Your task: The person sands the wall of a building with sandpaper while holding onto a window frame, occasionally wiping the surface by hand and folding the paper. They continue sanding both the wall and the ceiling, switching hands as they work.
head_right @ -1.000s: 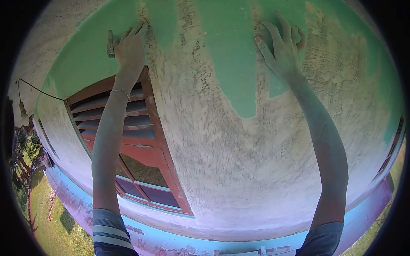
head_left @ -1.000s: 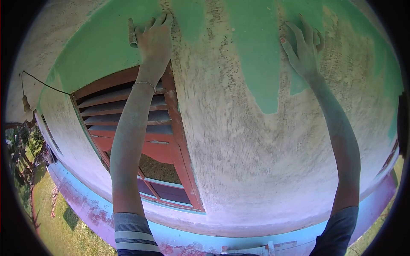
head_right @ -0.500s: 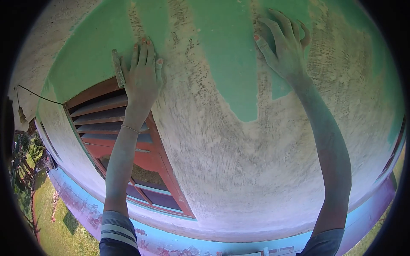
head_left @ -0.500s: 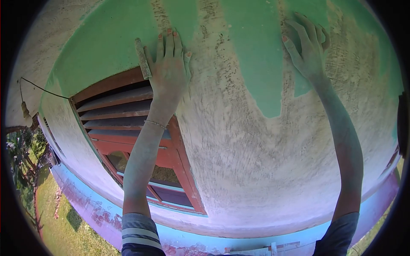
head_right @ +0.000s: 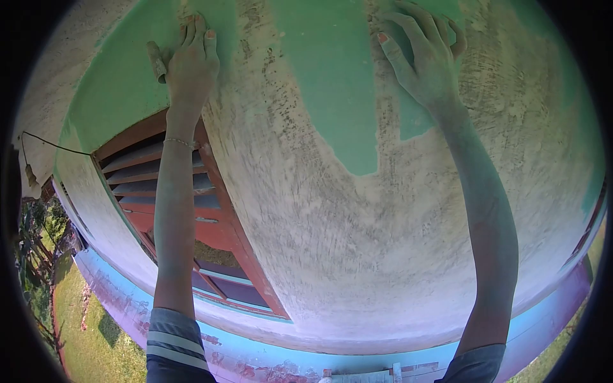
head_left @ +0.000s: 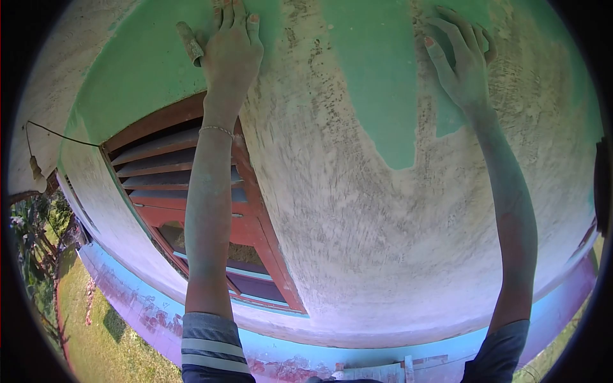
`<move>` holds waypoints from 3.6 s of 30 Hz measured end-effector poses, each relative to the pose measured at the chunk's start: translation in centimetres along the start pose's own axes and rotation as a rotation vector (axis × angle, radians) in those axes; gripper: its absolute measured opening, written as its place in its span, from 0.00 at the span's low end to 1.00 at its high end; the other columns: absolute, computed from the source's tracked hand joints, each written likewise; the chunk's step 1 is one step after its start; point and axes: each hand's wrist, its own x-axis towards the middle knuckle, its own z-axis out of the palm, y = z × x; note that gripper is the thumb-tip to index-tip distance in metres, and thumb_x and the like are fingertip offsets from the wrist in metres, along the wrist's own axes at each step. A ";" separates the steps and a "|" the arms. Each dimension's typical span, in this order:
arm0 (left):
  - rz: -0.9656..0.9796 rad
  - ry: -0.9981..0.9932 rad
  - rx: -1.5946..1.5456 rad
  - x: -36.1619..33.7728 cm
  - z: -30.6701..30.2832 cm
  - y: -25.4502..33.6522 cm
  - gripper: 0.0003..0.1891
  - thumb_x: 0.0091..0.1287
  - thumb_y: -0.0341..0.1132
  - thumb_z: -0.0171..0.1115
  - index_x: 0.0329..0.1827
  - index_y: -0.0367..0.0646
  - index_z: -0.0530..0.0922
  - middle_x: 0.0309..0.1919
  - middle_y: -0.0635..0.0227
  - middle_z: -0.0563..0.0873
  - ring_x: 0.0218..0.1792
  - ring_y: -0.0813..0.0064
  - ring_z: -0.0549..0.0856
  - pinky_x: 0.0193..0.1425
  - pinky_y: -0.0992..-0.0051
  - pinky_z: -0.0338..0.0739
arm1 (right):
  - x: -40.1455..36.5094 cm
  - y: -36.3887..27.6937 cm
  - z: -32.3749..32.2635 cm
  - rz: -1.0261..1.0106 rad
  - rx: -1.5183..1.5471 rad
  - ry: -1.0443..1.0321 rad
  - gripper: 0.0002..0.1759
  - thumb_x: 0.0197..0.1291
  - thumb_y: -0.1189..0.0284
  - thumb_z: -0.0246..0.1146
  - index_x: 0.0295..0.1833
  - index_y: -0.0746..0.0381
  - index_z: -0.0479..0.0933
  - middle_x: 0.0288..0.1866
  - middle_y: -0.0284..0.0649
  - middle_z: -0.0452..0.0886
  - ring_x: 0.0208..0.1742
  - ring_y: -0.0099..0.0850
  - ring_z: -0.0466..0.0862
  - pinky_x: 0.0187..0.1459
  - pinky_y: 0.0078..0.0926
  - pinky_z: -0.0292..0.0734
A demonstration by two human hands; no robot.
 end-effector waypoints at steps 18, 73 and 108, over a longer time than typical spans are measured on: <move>-0.088 -0.088 0.045 4.8 -1.3 0.6 0.30 0.86 0.45 0.37 0.86 0.43 0.56 0.85 0.62 0.59 0.86 0.62 0.55 0.86 0.45 0.41 | -16.1 -4.8 -5.2 0.278 -0.055 -0.234 0.34 0.82 0.51 0.44 0.84 0.56 0.63 0.86 0.53 0.58 0.87 0.56 0.51 0.84 0.61 0.36; 0.083 0.086 -0.168 2.3 3.0 -3.9 0.31 0.85 0.50 0.35 0.84 0.43 0.61 0.84 0.59 0.62 0.84 0.52 0.60 0.84 0.47 0.54 | -17.2 -4.5 -4.6 0.325 -0.019 -0.062 0.33 0.79 0.50 0.50 0.79 0.58 0.70 0.83 0.49 0.65 0.85 0.51 0.59 0.84 0.57 0.43; -0.020 0.002 -0.004 -6.4 0.7 2.6 0.31 0.85 0.49 0.35 0.86 0.42 0.58 0.84 0.57 0.61 0.84 0.54 0.60 0.84 0.46 0.52 | -17.4 -4.6 -4.6 0.377 0.008 -0.048 0.32 0.78 0.47 0.51 0.79 0.52 0.72 0.85 0.45 0.64 0.86 0.50 0.57 0.84 0.59 0.42</move>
